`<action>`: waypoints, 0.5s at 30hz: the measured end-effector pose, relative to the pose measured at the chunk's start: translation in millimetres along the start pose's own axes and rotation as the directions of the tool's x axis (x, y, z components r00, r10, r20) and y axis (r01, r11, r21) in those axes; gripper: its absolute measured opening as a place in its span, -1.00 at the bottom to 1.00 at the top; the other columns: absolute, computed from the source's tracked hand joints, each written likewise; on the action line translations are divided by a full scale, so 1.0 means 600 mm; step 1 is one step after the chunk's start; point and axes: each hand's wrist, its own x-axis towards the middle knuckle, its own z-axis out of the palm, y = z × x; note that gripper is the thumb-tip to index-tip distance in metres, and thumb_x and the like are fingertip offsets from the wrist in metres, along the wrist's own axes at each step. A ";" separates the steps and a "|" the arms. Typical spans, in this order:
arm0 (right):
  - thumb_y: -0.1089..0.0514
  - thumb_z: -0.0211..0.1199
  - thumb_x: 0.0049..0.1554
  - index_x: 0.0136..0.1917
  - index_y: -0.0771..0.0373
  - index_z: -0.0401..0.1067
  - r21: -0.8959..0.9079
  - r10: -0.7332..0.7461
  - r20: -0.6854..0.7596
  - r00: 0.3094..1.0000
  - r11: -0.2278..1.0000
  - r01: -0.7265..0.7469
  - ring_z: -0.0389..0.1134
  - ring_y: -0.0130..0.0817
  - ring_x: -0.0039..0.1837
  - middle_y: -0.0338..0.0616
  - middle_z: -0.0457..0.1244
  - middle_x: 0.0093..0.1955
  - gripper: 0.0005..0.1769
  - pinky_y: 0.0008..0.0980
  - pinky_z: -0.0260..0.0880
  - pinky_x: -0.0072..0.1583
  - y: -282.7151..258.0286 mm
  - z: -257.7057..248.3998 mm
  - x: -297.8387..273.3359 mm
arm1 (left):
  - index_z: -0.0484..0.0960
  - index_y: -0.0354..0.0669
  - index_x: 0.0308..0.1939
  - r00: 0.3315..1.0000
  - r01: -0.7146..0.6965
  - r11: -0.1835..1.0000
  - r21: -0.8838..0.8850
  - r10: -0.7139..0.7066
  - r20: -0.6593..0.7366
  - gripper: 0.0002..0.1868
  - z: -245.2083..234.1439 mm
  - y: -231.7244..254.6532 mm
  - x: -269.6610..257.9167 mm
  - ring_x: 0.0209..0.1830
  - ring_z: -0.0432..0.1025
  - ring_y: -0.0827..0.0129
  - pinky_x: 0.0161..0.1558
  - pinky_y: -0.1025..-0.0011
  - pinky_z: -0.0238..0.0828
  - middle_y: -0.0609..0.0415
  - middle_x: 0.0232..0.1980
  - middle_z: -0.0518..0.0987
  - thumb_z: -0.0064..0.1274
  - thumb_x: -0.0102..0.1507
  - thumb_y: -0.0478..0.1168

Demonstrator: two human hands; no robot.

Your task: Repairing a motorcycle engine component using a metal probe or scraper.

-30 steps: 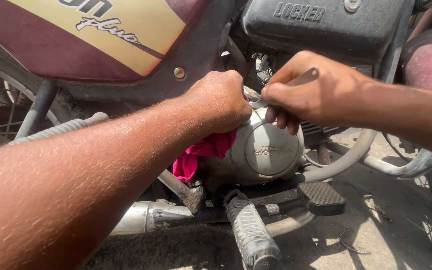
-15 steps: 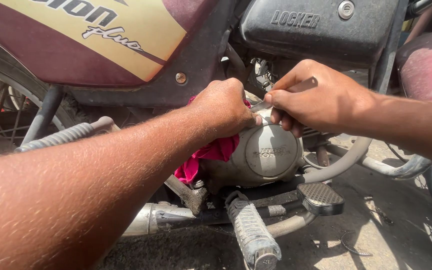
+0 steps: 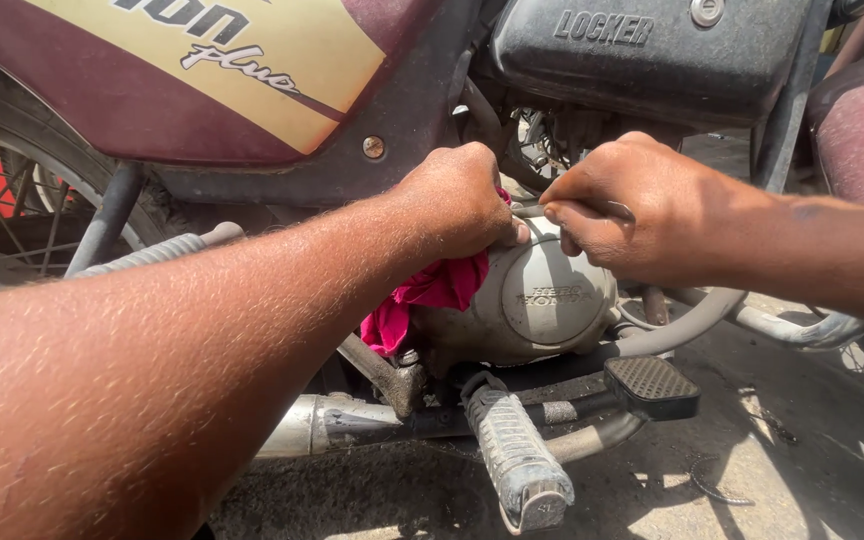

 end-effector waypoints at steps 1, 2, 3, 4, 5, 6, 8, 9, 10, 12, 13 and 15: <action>0.10 0.10 0.26 0.18 0.22 0.61 -0.217 -0.236 0.003 0.972 0.949 0.231 0.48 -0.50 -0.21 -0.14 0.46 -0.19 -0.65 -0.38 0.50 -0.03 0.034 0.006 0.016 | 0.61 -0.27 0.08 1.000 -0.001 1.000 -0.005 0.001 0.018 -0.28 -0.001 0.001 -0.001 0.08 0.60 0.07 0.06 0.20 0.57 -0.24 0.05 0.66 0.45 0.00 0.10; 0.10 0.10 0.26 0.18 0.22 0.61 -0.213 -0.237 0.004 0.972 0.949 0.232 0.48 -0.50 -0.21 -0.14 0.46 -0.19 -0.65 -0.38 0.50 -0.03 0.010 0.005 0.011 | 0.61 -0.27 0.08 1.000 0.002 1.000 -0.002 -0.001 0.021 -0.28 -0.001 0.000 -0.003 0.08 0.60 0.07 0.06 0.20 0.57 -0.24 0.05 0.66 0.45 0.00 0.10; 0.09 0.10 0.26 0.18 0.18 0.60 -0.296 -0.178 0.069 0.982 0.936 0.191 0.49 -0.49 -0.22 -0.16 0.45 -0.18 -0.65 -0.40 0.52 -0.04 -0.012 0.002 0.006 | 0.61 -0.25 0.10 1.000 0.011 1.000 -0.004 -0.011 0.019 -0.28 -0.001 0.001 -0.004 0.08 0.59 0.06 0.06 0.19 0.57 -0.24 0.05 0.65 0.45 0.01 0.10; 0.08 0.09 0.25 0.19 0.14 0.59 -0.379 -0.113 0.126 0.986 0.913 0.153 0.50 -0.47 -0.23 -0.17 0.45 -0.17 -0.66 -0.43 0.55 -0.04 -0.033 -0.001 0.001 | 0.60 -0.24 0.11 1.000 0.020 1.000 -0.006 -0.020 0.017 -0.28 0.000 0.003 -0.005 0.08 0.59 0.05 0.06 0.18 0.57 -0.23 0.06 0.65 0.45 0.01 0.09; 0.08 0.09 0.25 0.19 0.14 0.59 -0.383 -0.110 0.125 0.986 0.911 0.151 0.50 -0.47 -0.23 -0.17 0.45 -0.17 -0.66 -0.43 0.55 -0.04 -0.052 -0.003 -0.008 | 0.60 -0.24 0.11 1.000 0.017 1.000 -0.009 -0.017 0.015 -0.28 0.001 0.002 -0.003 0.08 0.59 0.05 0.06 0.18 0.57 -0.23 0.06 0.65 0.45 0.01 0.09; 0.10 0.05 0.31 0.16 0.29 0.60 -0.103 0.045 0.059 0.997 0.994 -0.039 0.49 -0.32 -0.15 -0.04 0.46 -0.13 -0.64 -0.34 0.55 -0.02 -0.072 -0.005 -0.017 | 0.61 -0.25 0.11 1.000 0.003 1.000 -0.004 -0.003 0.004 -0.29 0.001 0.002 -0.002 0.09 0.59 0.04 0.07 0.18 0.56 -0.24 0.06 0.65 0.44 0.02 0.09; 0.12 0.01 0.38 0.13 0.42 0.61 0.191 0.215 0.040 0.976 0.957 -0.219 0.48 -0.16 -0.08 0.08 0.47 -0.09 -0.58 -0.26 0.56 0.00 -0.075 -0.005 -0.025 | 0.61 -0.26 0.11 1.000 -0.014 1.000 -0.002 0.014 -0.007 -0.30 0.004 0.006 0.000 0.10 0.58 0.04 0.07 0.17 0.55 -0.24 0.06 0.65 0.43 0.04 0.10; 0.14 0.02 0.37 0.13 0.47 0.60 0.290 0.216 0.032 0.976 0.932 -0.216 0.47 -0.11 -0.08 0.14 0.45 -0.09 -0.59 -0.19 0.57 -0.01 -0.063 -0.002 -0.022 | 0.59 -0.28 0.11 1.000 0.002 1.000 0.006 -0.002 0.000 -0.28 0.001 0.006 -0.001 0.09 0.59 0.04 0.06 0.17 0.57 -0.24 0.06 0.65 0.43 0.03 0.10; 0.16 0.04 0.37 0.13 0.52 0.59 0.385 0.218 0.023 0.976 0.899 -0.210 0.46 -0.06 -0.08 0.19 0.44 -0.09 -0.60 -0.12 0.57 -0.02 -0.052 0.001 -0.019 | 0.57 -0.30 0.11 1.000 0.017 1.000 0.015 -0.017 0.006 -0.26 -0.003 0.005 -0.002 0.09 0.59 0.05 0.04 0.16 0.58 -0.25 0.06 0.64 0.44 0.03 0.11; 0.11 0.07 0.31 0.18 0.38 0.57 0.117 0.039 -0.011 0.999 0.992 -0.037 0.48 -0.23 -0.14 0.05 0.45 -0.15 -0.62 -0.23 0.56 -0.02 -0.024 -0.002 -0.010 | 0.58 -0.29 0.10 1.000 0.018 1.000 0.021 -0.018 0.003 -0.26 0.000 0.002 0.000 0.10 0.58 0.03 0.05 0.16 0.57 -0.26 0.06 0.64 0.45 0.02 0.11; 0.06 0.11 0.25 0.22 0.24 0.56 -0.169 -0.143 0.003 0.990 0.975 0.142 0.51 -0.41 -0.20 -0.09 0.46 -0.22 -0.62 -0.33 0.55 -0.02 -0.011 -0.005 -0.005 | 0.59 -0.28 0.09 1.000 0.014 1.000 0.022 -0.014 -0.003 -0.26 0.001 0.001 0.000 0.11 0.57 0.01 0.07 0.16 0.55 -0.27 0.06 0.63 0.45 0.01 0.11; 0.04 0.11 0.25 0.19 0.21 0.58 -0.266 -0.160 0.025 0.987 0.950 0.161 0.50 -0.44 -0.20 -0.11 0.46 -0.20 -0.62 -0.34 0.55 -0.01 -0.006 0.000 0.003 | 0.61 -0.28 0.08 1.000 -0.008 1.000 0.030 0.008 0.001 -0.27 -0.001 -0.003 -0.001 0.11 0.57 0.02 0.08 0.17 0.55 -0.26 0.05 0.65 0.45 0.01 0.11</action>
